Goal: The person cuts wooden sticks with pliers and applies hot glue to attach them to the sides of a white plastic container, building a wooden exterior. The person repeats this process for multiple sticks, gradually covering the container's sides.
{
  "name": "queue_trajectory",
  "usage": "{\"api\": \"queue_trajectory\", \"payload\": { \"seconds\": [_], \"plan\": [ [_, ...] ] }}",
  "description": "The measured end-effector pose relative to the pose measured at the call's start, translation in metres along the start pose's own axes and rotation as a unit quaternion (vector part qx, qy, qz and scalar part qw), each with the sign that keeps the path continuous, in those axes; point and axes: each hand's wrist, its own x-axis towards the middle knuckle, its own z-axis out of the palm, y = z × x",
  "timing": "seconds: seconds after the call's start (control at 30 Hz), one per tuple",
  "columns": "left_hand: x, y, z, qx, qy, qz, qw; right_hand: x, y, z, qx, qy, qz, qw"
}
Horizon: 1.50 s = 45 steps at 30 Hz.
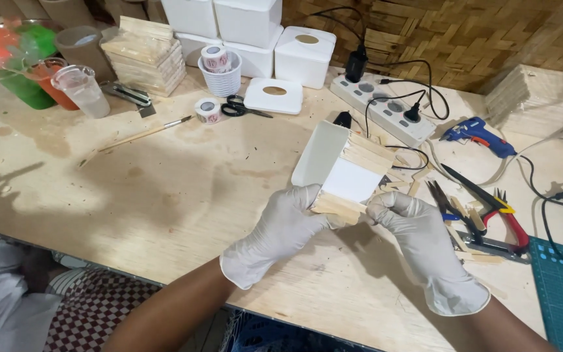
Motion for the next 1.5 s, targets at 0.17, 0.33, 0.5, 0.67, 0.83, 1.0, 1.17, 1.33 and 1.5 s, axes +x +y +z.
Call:
{"api": "queue_trajectory", "payload": {
  "seconds": [0.17, 0.33, 0.5, 0.67, 0.83, 1.0, 1.17, 1.33, 1.5],
  "plan": [
    [-0.002, 0.010, -0.003, -0.011, 0.002, 0.002, 1.000, 0.003, 0.006, 0.001, -0.010, 0.005, 0.004, 1.000],
    [-0.002, 0.006, -0.004, -0.015, -0.011, 0.012, 1.000, 0.005, 0.010, 0.001, -0.008, 0.008, 0.008, 1.000],
    [-0.007, 0.012, -0.002, 0.011, 0.000, 0.033, 0.999, -0.005, -0.001, 0.004, -0.030, 0.011, 0.009, 0.999],
    [-0.004, 0.004, 0.002, -0.025, 0.020, 0.031, 0.999, -0.009, -0.003, 0.007, -0.014, 0.009, 0.002, 1.000],
    [0.006, -0.032, 0.003, -0.032, 0.028, 0.026, 0.999, -0.004, 0.003, 0.007, -0.008, 0.014, 0.007, 1.000],
    [0.001, -0.026, 0.002, -0.044, 0.032, 0.026, 0.998, -0.007, 0.003, 0.008, -0.002, 0.030, -0.004, 1.000],
    [0.011, -0.058, 0.004, -0.052, 0.031, 0.017, 0.998, -0.003, 0.008, 0.008, -0.022, 0.031, -0.014, 0.999],
    [0.014, -0.066, 0.002, -0.045, 0.029, 0.015, 0.998, -0.005, 0.008, 0.009, -0.025, 0.031, -0.023, 0.999],
    [0.000, -0.021, -0.001, -0.068, 0.019, 0.006, 0.997, -0.010, -0.002, 0.012, -0.050, 0.039, -0.007, 0.998]
  ]
}}
